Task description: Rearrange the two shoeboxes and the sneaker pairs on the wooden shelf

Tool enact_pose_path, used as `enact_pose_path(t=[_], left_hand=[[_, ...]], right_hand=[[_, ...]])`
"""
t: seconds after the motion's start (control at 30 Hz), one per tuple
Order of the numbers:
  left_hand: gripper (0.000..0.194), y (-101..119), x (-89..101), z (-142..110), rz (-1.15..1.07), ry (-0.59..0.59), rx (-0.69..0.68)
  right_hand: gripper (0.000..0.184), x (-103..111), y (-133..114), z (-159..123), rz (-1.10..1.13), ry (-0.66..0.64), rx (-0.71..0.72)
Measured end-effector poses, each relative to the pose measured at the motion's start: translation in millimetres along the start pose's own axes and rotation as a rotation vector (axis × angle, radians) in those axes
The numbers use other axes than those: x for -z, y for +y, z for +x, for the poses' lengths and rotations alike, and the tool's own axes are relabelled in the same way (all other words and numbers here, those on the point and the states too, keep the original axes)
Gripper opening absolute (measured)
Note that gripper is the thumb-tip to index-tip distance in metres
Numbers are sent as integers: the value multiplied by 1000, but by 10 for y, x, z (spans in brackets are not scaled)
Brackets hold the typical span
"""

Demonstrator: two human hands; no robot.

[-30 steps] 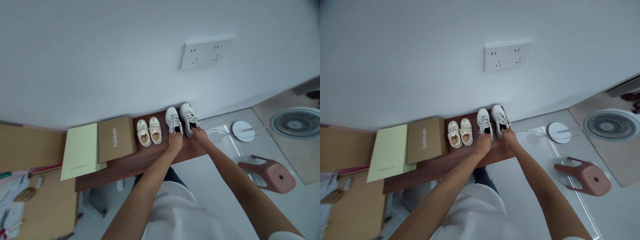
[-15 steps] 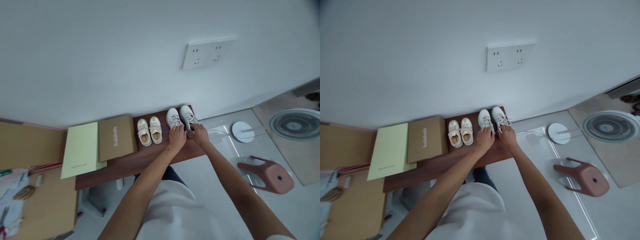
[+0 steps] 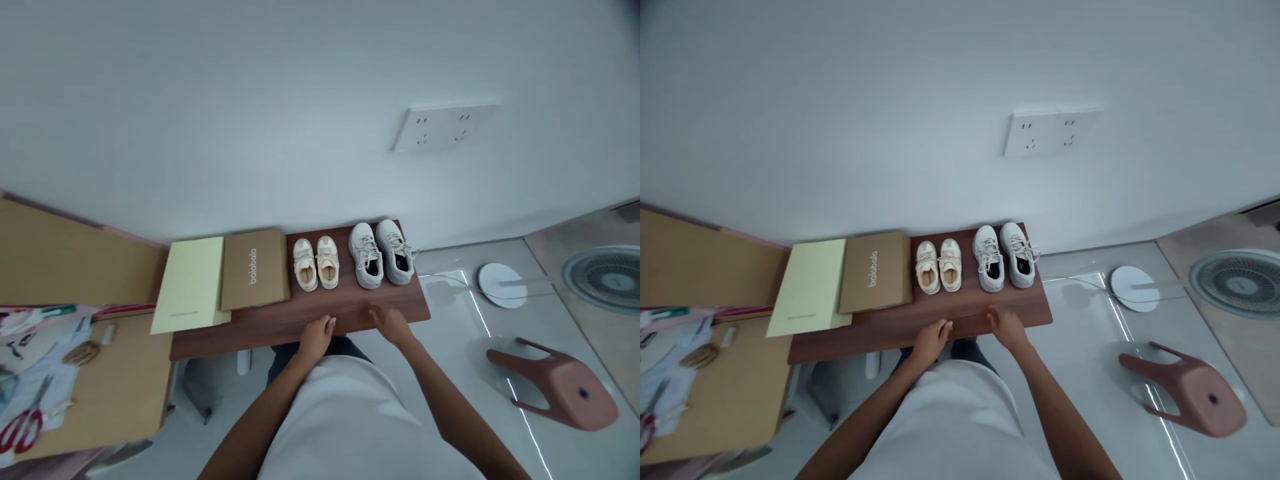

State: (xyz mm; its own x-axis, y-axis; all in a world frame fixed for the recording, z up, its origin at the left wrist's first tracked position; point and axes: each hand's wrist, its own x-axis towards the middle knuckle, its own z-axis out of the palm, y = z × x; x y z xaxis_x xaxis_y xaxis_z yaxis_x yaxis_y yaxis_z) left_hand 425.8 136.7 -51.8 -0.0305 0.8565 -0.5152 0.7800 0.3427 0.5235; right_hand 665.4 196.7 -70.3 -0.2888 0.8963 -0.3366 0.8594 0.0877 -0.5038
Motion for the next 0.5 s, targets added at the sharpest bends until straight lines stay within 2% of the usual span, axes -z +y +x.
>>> enact_pose_path(t=[0.1,0.2,0.33,0.4,0.5], left_hand=[[45,-394,-41,-161,-66,-69,90],[34,-700,-39,-253,-115,16,144],[42,-1011,103,-308,-199,272,185],[42,-1177,272,-326,-237,452,185],[42,-1509,628,-377,-260,741,208]], right_hand=[[36,-272,-55,-198,-24,-280,-20],[39,-422,-150,-287,-69,-469,8],[43,-429,-366,-194,-79,-527,68],[43,-395,-521,-80,-54,-532,132],[38,-391,-848,111,-3,-535,186]])
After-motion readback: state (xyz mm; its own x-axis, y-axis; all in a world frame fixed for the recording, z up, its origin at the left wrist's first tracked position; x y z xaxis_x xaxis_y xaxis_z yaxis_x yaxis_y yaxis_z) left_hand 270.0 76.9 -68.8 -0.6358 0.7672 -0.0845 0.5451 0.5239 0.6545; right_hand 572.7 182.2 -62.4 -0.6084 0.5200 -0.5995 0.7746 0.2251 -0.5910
